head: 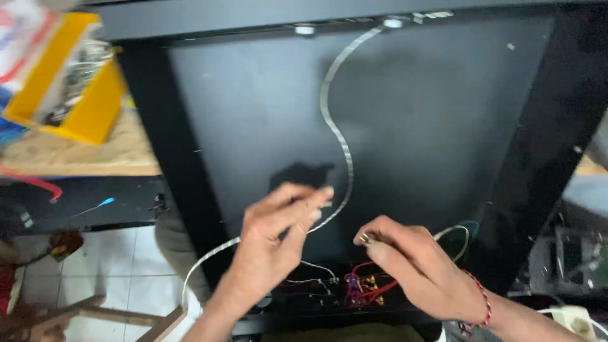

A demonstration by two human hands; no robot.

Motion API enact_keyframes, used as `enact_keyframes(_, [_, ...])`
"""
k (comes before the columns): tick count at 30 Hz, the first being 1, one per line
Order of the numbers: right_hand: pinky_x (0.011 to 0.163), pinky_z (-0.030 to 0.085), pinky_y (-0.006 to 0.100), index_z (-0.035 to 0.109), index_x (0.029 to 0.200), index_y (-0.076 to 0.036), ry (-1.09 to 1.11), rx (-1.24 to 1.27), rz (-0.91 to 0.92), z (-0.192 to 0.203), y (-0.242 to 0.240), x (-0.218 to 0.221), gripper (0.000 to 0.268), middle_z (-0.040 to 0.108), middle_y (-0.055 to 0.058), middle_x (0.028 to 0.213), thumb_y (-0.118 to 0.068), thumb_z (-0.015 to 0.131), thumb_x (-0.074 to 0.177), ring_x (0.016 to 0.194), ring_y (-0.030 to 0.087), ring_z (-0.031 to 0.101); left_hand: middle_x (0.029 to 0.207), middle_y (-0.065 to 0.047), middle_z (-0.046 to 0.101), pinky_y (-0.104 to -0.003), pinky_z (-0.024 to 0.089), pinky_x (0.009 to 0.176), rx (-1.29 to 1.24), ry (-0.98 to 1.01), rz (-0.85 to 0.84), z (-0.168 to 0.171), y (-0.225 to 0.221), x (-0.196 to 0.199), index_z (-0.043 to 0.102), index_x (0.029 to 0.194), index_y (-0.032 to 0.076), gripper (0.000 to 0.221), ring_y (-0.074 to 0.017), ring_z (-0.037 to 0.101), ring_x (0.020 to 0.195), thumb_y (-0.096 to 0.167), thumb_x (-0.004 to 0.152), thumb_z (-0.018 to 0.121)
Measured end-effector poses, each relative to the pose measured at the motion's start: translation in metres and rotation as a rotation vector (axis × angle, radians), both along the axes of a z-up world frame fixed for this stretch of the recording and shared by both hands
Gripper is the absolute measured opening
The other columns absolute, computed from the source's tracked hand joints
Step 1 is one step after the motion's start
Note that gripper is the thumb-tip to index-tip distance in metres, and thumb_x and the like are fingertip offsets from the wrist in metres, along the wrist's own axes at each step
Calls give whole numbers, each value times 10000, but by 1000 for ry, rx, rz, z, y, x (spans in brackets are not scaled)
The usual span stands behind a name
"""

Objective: Preparing electrical wires by stripping insulation, twisting them together, and soldering the connection inside an enclosure.

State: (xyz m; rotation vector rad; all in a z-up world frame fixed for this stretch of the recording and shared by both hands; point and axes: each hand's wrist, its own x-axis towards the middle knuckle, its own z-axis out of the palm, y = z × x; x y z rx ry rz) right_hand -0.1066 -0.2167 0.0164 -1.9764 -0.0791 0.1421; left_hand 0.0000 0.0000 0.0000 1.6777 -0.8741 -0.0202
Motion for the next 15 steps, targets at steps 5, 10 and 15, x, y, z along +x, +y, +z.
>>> enact_keyframes(5, [540, 448, 256, 626, 999, -45, -11, 175, -255, -68, -16, -12, 88, 577, 3, 672, -119, 646, 956, 554, 96, 509, 942, -54, 698, -249, 562, 730, 60, 228, 47, -63, -42, -31, 742, 1199, 31, 237, -158, 692, 838, 90, 1004, 621])
enact_keyframes(10, [565, 471, 224, 701, 1009, -77, 26, 155, -461, -121, -18, -21, 116, 670, -26, 742, -149, 712, 919, 606, 49, 540, 963, -57, 649, -265, 497, 696, 145, 306, 17, -88, -60, -48, 717, 1259, 26, 311, -147, 615, 790, 2, 989, 565])
enact_keyframes(15, [576, 362, 240, 666, 1247, 20, 92, 525, -397, -119, -32, -22, 403, 589, 47, 813, -258, 460, 1041, 652, 97, 433, 737, 11, 440, -285, 362, 545, 165, 215, 92, -86, -73, -49, 756, 1196, 61, 256, -118, 424, 618, 43, 952, 679])
